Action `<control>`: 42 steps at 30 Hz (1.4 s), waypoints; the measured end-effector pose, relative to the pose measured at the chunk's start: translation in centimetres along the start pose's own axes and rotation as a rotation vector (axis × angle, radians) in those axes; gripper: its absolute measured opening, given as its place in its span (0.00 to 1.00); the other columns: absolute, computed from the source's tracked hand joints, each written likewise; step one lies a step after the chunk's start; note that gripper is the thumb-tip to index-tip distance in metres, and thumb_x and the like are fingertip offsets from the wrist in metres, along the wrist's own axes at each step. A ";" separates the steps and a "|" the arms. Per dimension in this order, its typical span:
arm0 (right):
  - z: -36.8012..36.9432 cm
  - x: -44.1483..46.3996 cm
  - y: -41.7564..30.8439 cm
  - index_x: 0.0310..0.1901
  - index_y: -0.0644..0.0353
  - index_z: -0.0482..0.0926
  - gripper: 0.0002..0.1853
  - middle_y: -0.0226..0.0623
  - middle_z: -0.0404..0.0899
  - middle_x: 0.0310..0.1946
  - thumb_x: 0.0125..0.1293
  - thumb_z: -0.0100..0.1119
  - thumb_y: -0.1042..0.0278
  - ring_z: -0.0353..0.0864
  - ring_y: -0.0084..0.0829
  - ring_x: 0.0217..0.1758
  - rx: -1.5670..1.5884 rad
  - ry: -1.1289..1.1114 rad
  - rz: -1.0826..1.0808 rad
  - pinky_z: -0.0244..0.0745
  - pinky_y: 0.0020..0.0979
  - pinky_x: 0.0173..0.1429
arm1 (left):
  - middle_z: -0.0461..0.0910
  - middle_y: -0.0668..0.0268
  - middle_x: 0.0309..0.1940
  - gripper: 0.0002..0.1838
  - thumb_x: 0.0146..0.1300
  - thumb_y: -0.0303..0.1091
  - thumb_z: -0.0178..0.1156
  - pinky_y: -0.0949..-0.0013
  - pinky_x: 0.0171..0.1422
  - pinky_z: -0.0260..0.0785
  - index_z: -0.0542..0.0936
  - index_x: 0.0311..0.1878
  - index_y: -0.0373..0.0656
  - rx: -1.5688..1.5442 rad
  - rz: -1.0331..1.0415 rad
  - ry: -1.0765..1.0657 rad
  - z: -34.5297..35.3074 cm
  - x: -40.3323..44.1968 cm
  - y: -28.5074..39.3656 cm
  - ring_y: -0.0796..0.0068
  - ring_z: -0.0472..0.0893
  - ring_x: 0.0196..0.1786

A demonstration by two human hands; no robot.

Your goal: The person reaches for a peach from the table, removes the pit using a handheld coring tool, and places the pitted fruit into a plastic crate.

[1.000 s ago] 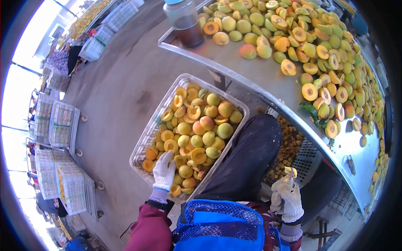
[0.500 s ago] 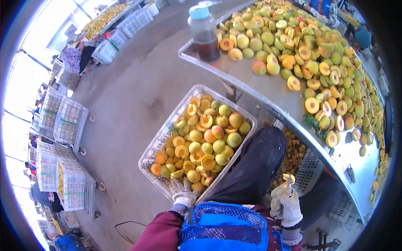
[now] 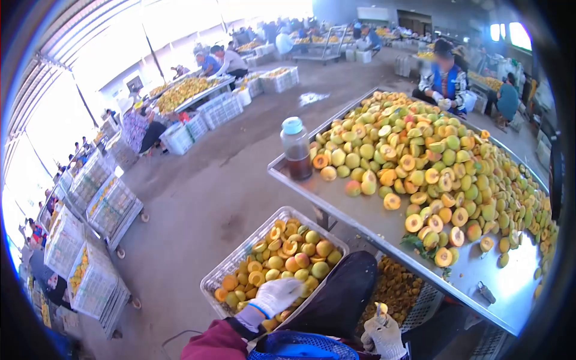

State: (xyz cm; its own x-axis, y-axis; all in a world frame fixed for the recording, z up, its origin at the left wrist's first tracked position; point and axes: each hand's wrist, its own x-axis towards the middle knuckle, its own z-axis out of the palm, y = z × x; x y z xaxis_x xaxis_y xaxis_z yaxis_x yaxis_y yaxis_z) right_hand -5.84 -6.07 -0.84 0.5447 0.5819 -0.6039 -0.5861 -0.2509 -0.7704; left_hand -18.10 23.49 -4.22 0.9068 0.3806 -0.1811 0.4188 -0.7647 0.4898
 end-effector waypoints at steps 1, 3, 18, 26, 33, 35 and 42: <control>-0.2 -0.3 0.1 0.35 0.51 0.73 0.07 0.28 0.73 0.19 0.69 0.58 0.61 0.70 0.20 0.17 -0.063 0.029 -0.033 0.65 0.23 0.21 | 0.82 0.54 0.47 0.17 0.66 0.43 0.56 0.58 0.55 0.74 0.82 0.51 0.45 -0.165 0.199 0.098 -0.6 1.1 3.3 0.54 0.81 0.50; 0.1 -1.0 0.0 0.42 0.56 0.77 0.07 0.27 0.76 0.25 0.67 0.60 0.64 0.73 0.20 0.26 -0.242 0.126 -0.336 0.69 0.25 0.31 | 0.81 0.54 0.48 0.14 0.65 0.37 0.58 0.59 0.57 0.73 0.81 0.50 0.41 -0.446 0.561 0.158 -0.1 3.1 9.5 0.54 0.80 0.53; -4.5 -1.5 1.0 0.36 0.51 0.78 0.12 0.28 0.82 0.22 0.66 0.59 0.52 0.78 0.25 0.23 -0.315 0.294 -0.253 0.72 0.30 0.31 | 0.79 0.58 0.29 0.10 0.62 0.41 0.55 0.54 0.39 0.76 0.78 0.35 0.45 0.381 0.870 -0.359 4.8 9.1 24.4 0.52 0.83 0.35; -6.7 -0.2 2.7 0.42 0.52 0.77 0.23 0.46 0.82 0.25 0.61 0.56 0.39 0.83 0.52 0.34 -0.780 0.538 -0.120 0.76 0.48 0.38 | 0.81 0.59 0.40 0.12 0.62 0.40 0.59 0.59 0.48 0.76 0.81 0.42 0.42 0.324 0.833 -0.653 5.6 10.9 24.7 0.58 0.83 0.45; -8.3 0.0 2.8 0.44 0.50 0.74 0.23 0.45 0.83 0.30 0.62 0.55 0.38 0.82 0.51 0.37 -0.522 0.585 -0.224 0.75 0.48 0.39 | 0.78 0.57 0.56 0.23 0.59 0.38 0.66 0.59 0.64 0.70 0.77 0.57 0.44 -0.075 0.800 0.061 10.0 19.6 27.1 0.58 0.75 0.63; -8.4 -0.8 2.0 0.44 0.50 0.75 0.23 0.45 0.82 0.31 0.61 0.57 0.38 0.82 0.51 0.37 -0.474 0.538 -0.201 0.75 0.46 0.39 | 0.76 0.58 0.59 0.25 0.58 0.40 0.67 0.57 0.64 0.69 0.76 0.59 0.45 0.044 0.813 0.183 12.1 21.7 29.4 0.58 0.73 0.65; -9.2 -1.8 1.5 0.44 0.50 0.76 0.19 0.44 0.80 0.30 0.60 0.65 0.46 0.82 0.49 0.36 -0.164 0.579 -0.279 0.75 0.41 0.39 | 0.78 0.57 0.54 0.30 0.54 0.45 0.68 0.60 0.61 0.69 0.74 0.59 0.47 0.367 0.736 -0.251 14.1 22.7 33.2 0.54 0.78 0.57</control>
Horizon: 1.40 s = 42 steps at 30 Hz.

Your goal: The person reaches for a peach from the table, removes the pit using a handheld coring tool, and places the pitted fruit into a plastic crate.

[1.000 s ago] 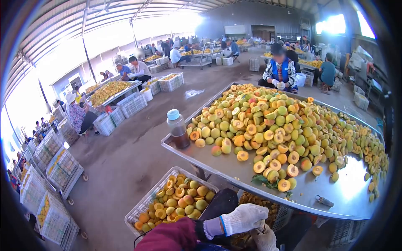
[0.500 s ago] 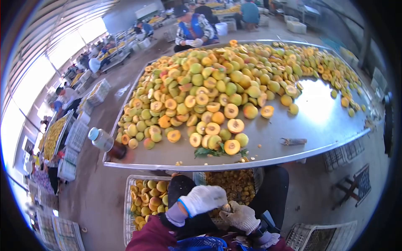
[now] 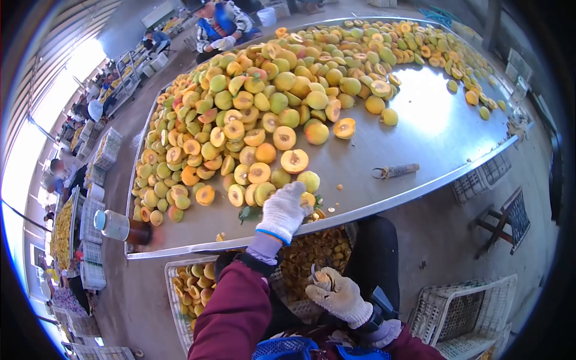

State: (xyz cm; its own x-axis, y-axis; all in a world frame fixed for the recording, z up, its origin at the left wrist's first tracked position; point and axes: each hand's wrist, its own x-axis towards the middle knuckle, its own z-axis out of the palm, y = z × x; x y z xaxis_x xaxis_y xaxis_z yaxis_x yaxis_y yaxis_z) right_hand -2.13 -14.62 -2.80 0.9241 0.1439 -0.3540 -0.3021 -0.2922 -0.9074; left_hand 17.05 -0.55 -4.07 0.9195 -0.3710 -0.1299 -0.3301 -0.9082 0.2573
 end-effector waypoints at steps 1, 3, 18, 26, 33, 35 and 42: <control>0.1 -0.1 0.4 0.44 0.50 0.76 0.19 0.44 0.80 0.30 0.60 0.65 0.46 0.82 0.49 0.36 0.005 0.008 0.010 0.75 0.41 0.39 | 0.79 0.58 0.51 0.29 0.54 0.43 0.68 0.60 0.59 0.70 0.74 0.59 0.46 -0.186 -0.098 0.057 -0.1 -0.6 -0.1 0.56 0.79 0.54; 0.2 -0.2 1.2 0.44 0.50 0.76 0.19 0.43 0.80 0.29 0.60 0.65 0.47 0.82 0.49 0.36 0.103 0.034 -0.094 0.75 0.40 0.38 | 0.79 0.59 0.47 0.26 0.57 0.35 0.67 0.64 0.52 0.74 0.72 0.59 0.43 -0.661 -0.158 0.207 -0.7 -2.3 -0.4 0.66 0.80 0.49; 0.4 -1.3 -0.8 0.45 0.50 0.74 0.21 0.42 0.82 0.27 0.62 0.60 0.43 0.83 0.48 0.32 -0.232 0.005 -0.068 0.75 0.43 0.34 | 0.75 0.59 0.55 0.25 0.63 0.42 0.61 0.62 0.49 0.77 0.70 0.60 0.44 -1.805 -0.289 0.095 -0.9 -13.7 4.0 0.60 0.78 0.56; 0.4 -1.6 -1.1 0.45 0.51 0.74 0.21 0.43 0.82 0.25 0.62 0.59 0.43 0.83 0.48 0.31 -0.232 0.044 -0.053 0.76 0.45 0.34 | 0.69 0.55 0.65 0.34 0.68 0.61 0.52 0.55 0.60 0.73 0.66 0.65 0.42 -1.800 -0.166 0.123 0.8 -15.4 6.0 0.56 0.75 0.61; 0.3 -2.5 -2.0 0.47 0.51 0.74 0.20 0.45 0.83 0.28 0.63 0.58 0.44 0.83 0.50 0.32 -0.223 0.002 -0.009 0.76 0.47 0.34 | 0.68 0.52 0.64 0.26 0.75 0.49 0.47 0.56 0.65 0.68 0.67 0.64 0.37 -1.624 -0.013 0.337 0.9 -16.2 7.6 0.57 0.77 0.59; 0.6 -2.5 -1.4 0.44 0.52 0.74 0.18 0.41 0.82 0.26 0.63 0.61 0.47 0.83 0.45 0.28 -0.153 0.003 -0.036 0.75 0.42 0.32 | 0.70 0.52 0.62 0.24 0.76 0.48 0.46 0.58 0.64 0.68 0.71 0.60 0.35 -1.498 0.013 0.279 0.0 -16.2 7.4 0.59 0.79 0.55; -2.5 -2.4 -1.9 0.42 0.52 0.72 0.09 0.23 0.71 0.19 0.70 0.59 0.59 0.67 0.14 0.18 0.817 -0.625 0.394 0.62 0.19 0.20 | 0.78 0.52 0.53 0.15 0.72 0.34 0.51 0.64 0.58 0.71 0.78 0.53 0.34 -1.032 0.106 0.209 -2.3 -15.2 6.7 0.62 0.81 0.52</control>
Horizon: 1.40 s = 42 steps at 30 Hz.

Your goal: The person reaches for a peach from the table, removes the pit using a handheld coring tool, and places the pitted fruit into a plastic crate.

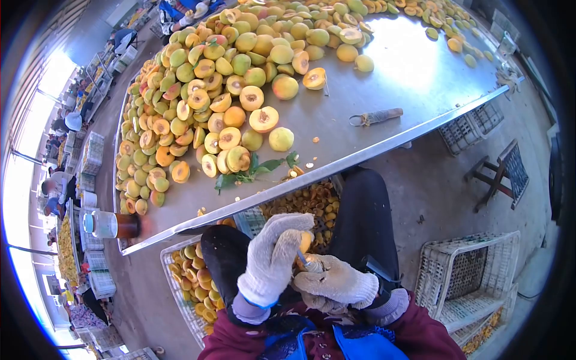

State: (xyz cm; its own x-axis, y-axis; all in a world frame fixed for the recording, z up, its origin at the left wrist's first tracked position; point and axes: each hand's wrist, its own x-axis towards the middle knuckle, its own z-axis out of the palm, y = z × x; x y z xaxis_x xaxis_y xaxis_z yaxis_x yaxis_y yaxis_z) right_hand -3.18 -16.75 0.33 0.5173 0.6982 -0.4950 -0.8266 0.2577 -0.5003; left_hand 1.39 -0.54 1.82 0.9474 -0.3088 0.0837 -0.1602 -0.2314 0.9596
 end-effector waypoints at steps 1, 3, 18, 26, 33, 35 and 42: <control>0.0 0.0 0.1 0.42 0.52 0.72 0.09 0.23 0.71 0.19 0.70 0.59 0.59 0.67 0.14 0.18 0.000 0.000 0.001 0.62 0.19 0.20 | 0.79 0.52 0.51 0.14 0.70 0.32 0.52 0.64 0.57 0.72 0.78 0.52 0.34 0.003 -0.091 -0.061 -0.3 0.3 0.6 0.61 0.81 0.52; -0.2 0.3 0.6 0.42 0.51 0.71 0.09 0.25 0.71 0.19 0.70 0.59 0.58 0.66 0.15 0.16 -0.010 -0.013 -0.047 0.59 0.19 0.16 | 0.80 0.51 0.50 0.13 0.68 0.30 0.54 0.63 0.54 0.74 0.80 0.52 0.35 0.149 0.029 -0.091 -0.3 0.6 0.6 0.56 0.82 0.50; -1.1 0.4 1.8 0.36 0.62 0.77 0.17 0.30 0.74 0.17 0.68 0.59 0.54 0.64 0.18 0.09 0.190 -0.197 0.030 0.57 0.22 0.11 | 0.82 0.57 0.43 0.14 0.62 0.34 0.62 0.64 0.42 0.77 0.82 0.50 0.43 0.200 0.111 -0.175 -0.2 1.0 0.4 0.56 0.84 0.40; -0.6 0.3 2.4 0.36 0.65 0.76 0.13 0.32 0.71 0.13 0.67 0.58 0.61 0.64 0.20 0.08 0.235 -0.242 -0.045 0.58 0.23 0.11 | 0.84 0.54 0.41 0.11 0.67 0.34 0.58 0.65 0.47 0.77 0.82 0.44 0.36 0.170 0.069 -0.195 -0.2 0.8 1.5 0.58 0.85 0.42; -0.4 0.4 2.4 0.40 0.64 0.76 0.15 0.27 0.74 0.21 0.67 0.61 0.57 0.71 0.18 0.18 0.224 -0.403 -0.069 0.65 0.19 0.21 | 0.83 0.57 0.43 0.12 0.67 0.36 0.58 0.64 0.44 0.76 0.83 0.45 0.40 0.079 0.390 -0.072 -0.2 -0.3 -0.8 0.59 0.85 0.42; -0.2 1.1 3.8 0.40 0.64 0.76 0.16 0.27 0.75 0.22 0.67 0.61 0.57 0.72 0.18 0.20 0.200 -0.374 -0.157 0.66 0.20 0.23 | 0.83 0.56 0.44 0.14 0.67 0.39 0.57 0.62 0.46 0.76 0.83 0.45 0.38 -0.106 0.289 -0.106 0.0 -0.9 -0.9 0.58 0.84 0.42; 0.1 0.5 2.8 0.43 0.61 0.77 0.16 0.26 0.77 0.33 0.66 0.63 0.55 0.74 0.17 0.36 0.012 -0.508 -0.141 0.71 0.22 0.42 | 0.81 0.59 0.41 0.29 0.69 0.56 0.53 0.70 0.37 0.75 0.75 0.53 0.35 -1.240 -0.575 -0.176 0.6 -1.5 -1.8 0.66 0.84 0.39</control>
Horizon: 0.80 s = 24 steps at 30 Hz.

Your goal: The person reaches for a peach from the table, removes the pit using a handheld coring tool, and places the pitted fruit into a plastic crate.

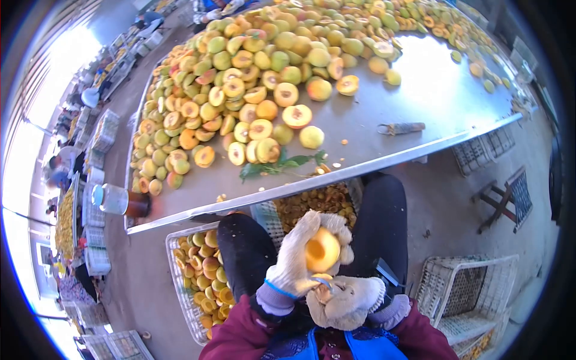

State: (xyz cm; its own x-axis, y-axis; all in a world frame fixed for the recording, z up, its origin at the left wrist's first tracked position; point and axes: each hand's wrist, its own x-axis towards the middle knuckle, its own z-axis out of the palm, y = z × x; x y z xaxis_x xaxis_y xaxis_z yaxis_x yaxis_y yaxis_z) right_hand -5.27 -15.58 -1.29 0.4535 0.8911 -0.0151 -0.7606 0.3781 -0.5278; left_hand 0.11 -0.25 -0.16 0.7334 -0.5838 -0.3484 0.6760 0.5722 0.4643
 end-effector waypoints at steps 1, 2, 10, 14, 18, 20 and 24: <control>0.2 -0.1 0.2 0.43 0.60 0.77 0.15 0.26 0.77 0.31 0.66 0.64 0.56 0.73 0.16 0.29 0.006 0.132 0.046 0.69 0.19 0.34 | 0.81 0.59 0.41 0.28 0.70 0.56 0.52 0.72 0.35 0.74 0.75 0.53 0.36 0.157 0.069 0.132 0.4 -0.1 0.7 0.67 0.84 0.39; 0.2 -0.1 -0.3 0.43 0.60 0.77 0.15 0.26 0.77 0.31 0.66 0.64 0.56 0.73 0.16 0.29 -0.006 0.114 0.056 0.69 0.19 0.34 | 0.81 0.60 0.41 0.27 0.71 0.55 0.51 0.73 0.34 0.74 0.75 0.53 0.36 0.312 0.134 0.264 0.8 -0.1 1.5 0.68 0.84 0.39; -0.6 1.1 -1.2 0.41 0.62 0.75 0.11 0.30 0.73 0.21 0.65 0.64 0.64 0.70 0.18 0.20 0.203 0.234 0.145 0.64 0.22 0.22 | 0.81 0.62 0.47 0.14 0.59 0.41 0.63 0.57 0.55 0.71 0.82 0.46 0.47 1.863 0.707 1.092 -16.3 -2.2 16.4 0.53 0.79 0.50; -0.4 2.5 -1.2 0.43 0.56 0.76 0.14 0.35 0.77 0.23 0.65 0.64 0.56 0.76 0.26 0.22 -0.130 0.519 0.155 0.70 0.28 0.26 | 0.81 0.62 0.48 0.17 0.55 0.43 0.66 0.59 0.61 0.69 0.82 0.47 0.48 2.353 0.603 0.934 -10.0 1.3 18.5 0.57 0.77 0.57; 0.1 3.4 -2.1 0.46 0.54 0.76 0.22 0.37 0.82 0.26 0.62 0.60 0.44 0.83 0.37 0.31 -0.986 0.856 0.223 0.75 0.36 0.38 | 0.78 0.57 0.53 0.29 0.50 0.50 0.70 0.55 0.63 0.67 0.80 0.54 0.46 2.296 0.793 0.639 -8.6 8.7 14.6 0.57 0.75 0.58; -0.1 3.2 -2.2 0.48 0.54 0.76 0.25 0.39 0.84 0.30 0.60 0.60 0.42 0.85 0.43 0.35 -0.999 0.877 0.277 0.76 0.39 0.42 | 0.78 0.57 0.54 0.34 0.49 0.53 0.70 0.56 0.65 0.65 0.78 0.57 0.44 2.585 0.645 0.570 -9.3 11.3 13.5 0.56 0.75 0.59; -0.6 2.7 -2.3 0.47 0.53 0.76 0.23 0.42 0.84 0.30 0.61 0.60 0.43 0.84 0.47 0.37 -1.060 0.917 0.296 0.77 0.42 0.42 | 0.79 0.58 0.50 0.37 0.45 0.51 0.73 0.57 0.64 0.64 0.76 0.58 0.44 2.158 0.682 0.615 -8.5 10.7 13.6 0.55 0.75 0.56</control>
State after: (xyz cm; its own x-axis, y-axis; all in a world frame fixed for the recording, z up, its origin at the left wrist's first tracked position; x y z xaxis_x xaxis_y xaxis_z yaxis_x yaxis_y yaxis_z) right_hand -2.02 -14.24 -0.58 0.7874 0.2742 -0.5521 -0.3643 -0.5155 -0.7756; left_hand 17.74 6.19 -4.49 0.9408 -0.2322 0.2468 -0.3021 -0.9046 0.3006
